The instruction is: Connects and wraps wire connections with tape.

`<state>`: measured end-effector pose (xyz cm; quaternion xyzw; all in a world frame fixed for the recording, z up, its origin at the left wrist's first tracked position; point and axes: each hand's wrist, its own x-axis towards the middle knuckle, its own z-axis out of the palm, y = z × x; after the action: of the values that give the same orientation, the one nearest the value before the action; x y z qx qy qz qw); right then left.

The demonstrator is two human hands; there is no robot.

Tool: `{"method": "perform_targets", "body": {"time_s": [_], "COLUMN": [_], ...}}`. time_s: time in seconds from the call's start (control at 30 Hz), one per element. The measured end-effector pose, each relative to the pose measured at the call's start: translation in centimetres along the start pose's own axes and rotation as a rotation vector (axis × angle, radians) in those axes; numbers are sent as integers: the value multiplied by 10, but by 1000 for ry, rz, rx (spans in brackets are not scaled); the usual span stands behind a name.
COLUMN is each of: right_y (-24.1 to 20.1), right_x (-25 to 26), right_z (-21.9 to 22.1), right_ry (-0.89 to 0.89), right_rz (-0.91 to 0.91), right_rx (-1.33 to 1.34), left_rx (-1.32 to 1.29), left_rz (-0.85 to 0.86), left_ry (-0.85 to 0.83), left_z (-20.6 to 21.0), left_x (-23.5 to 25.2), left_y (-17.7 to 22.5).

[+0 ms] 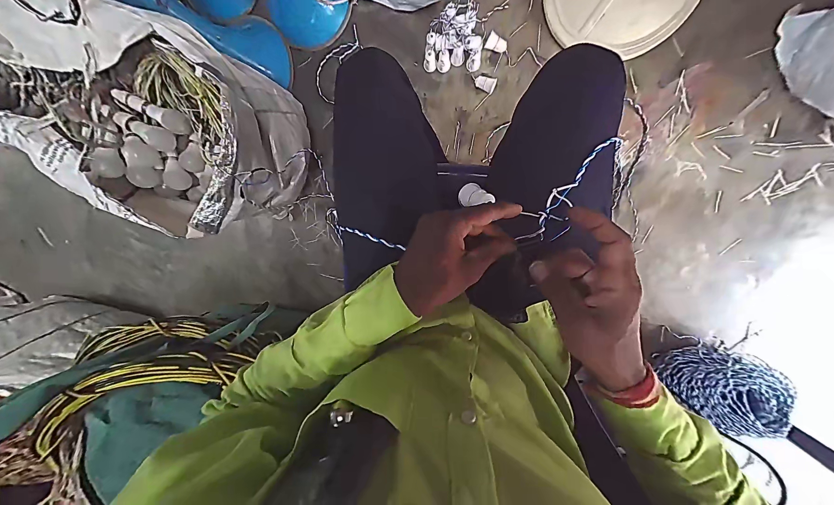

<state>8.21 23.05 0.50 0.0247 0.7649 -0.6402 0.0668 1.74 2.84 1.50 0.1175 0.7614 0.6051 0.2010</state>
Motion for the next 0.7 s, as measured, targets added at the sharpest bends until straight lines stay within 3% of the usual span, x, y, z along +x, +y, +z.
{"method": "perform_targets", "body": {"time_s": [0.3, 0.47, 0.6, 0.7], "right_y": [1, 3, 4, -3], "right_x": [-1, -2, -3, -3], "right_z": [-2, -3, -7, -8], "right_ry": [-32, -47, -76, -150], "right_rz": [-17, -26, -3, 50], "right_rx": [-79, -90, -105, 55], "left_rx": [-213, -197, 29, 314], "left_rz": [-172, -136, -6, 143], "left_ry": [-104, -158, -95, -8], "left_z": [-7, -7, -2, 8], "left_x": [8, 8, 3, -1], "left_y": [-6, -7, -10, -6]}}
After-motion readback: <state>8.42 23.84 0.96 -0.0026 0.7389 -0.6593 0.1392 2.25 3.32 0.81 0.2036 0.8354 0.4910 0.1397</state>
